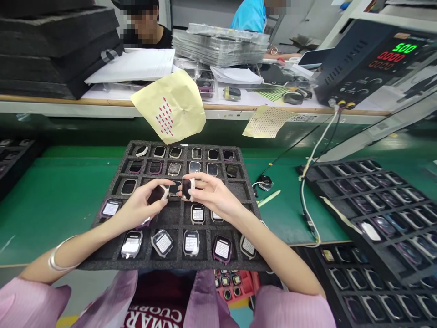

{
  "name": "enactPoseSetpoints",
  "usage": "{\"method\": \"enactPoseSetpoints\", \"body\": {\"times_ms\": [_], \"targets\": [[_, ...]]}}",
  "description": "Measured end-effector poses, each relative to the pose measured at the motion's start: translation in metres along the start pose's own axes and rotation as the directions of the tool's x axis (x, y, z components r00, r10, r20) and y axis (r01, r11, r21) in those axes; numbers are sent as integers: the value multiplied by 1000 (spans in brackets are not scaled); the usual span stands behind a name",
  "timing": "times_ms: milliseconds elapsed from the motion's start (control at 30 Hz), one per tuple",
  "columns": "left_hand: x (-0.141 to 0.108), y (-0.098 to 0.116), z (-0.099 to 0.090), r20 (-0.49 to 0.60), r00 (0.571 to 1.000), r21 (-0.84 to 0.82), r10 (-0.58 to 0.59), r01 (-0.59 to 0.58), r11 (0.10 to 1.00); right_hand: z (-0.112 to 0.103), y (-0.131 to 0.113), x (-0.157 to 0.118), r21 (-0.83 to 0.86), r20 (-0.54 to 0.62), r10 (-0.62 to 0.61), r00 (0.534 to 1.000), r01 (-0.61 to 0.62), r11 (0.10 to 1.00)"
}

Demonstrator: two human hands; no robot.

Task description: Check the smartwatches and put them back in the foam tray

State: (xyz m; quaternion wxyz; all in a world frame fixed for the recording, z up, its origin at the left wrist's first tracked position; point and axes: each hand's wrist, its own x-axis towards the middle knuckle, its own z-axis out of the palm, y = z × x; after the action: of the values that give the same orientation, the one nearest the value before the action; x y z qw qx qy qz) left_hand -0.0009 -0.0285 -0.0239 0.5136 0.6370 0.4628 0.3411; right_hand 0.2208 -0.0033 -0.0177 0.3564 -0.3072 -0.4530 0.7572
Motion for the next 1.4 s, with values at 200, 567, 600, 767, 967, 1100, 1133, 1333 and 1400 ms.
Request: {"method": "enactPoseSetpoints", "body": {"times_ms": [200,567,600,767,967,1100,1133,1333,1400], "targets": [[-3,2,0,9,998,137,65,-65,988,-2,-1,-6,-49,72,-8,997,12,999],[-4,3,1,92,990,151,111,-124,981,4,-3,-10,-51,38,22,999,-20,999],[-4,2,1,75,990,164,118,-129,978,4,-3,-10,-61,32,22,999,-20,998],[-2,2,-1,57,990,198,128,-137,970,4,-5,-10,-127,2,-20,1000,20,992],[-4,3,-2,27,987,183,160,-162,970,4,-6,-11,-152,-5,-46,999,44,987],[-5,5,-1,23,986,195,166,-168,966,7,-7,-13,-135,16,-39,999,41,990],[-5,5,-1,29,986,201,165,-167,965,7,-6,-14,-136,17,-36,999,38,990],[-3,2,0,33,986,173,163,-166,971,7,-5,-13,-126,44,-37,998,42,991],[-2,2,0,34,987,164,157,-161,973,6,-5,-13,-122,44,-34,998,39,992]]}}
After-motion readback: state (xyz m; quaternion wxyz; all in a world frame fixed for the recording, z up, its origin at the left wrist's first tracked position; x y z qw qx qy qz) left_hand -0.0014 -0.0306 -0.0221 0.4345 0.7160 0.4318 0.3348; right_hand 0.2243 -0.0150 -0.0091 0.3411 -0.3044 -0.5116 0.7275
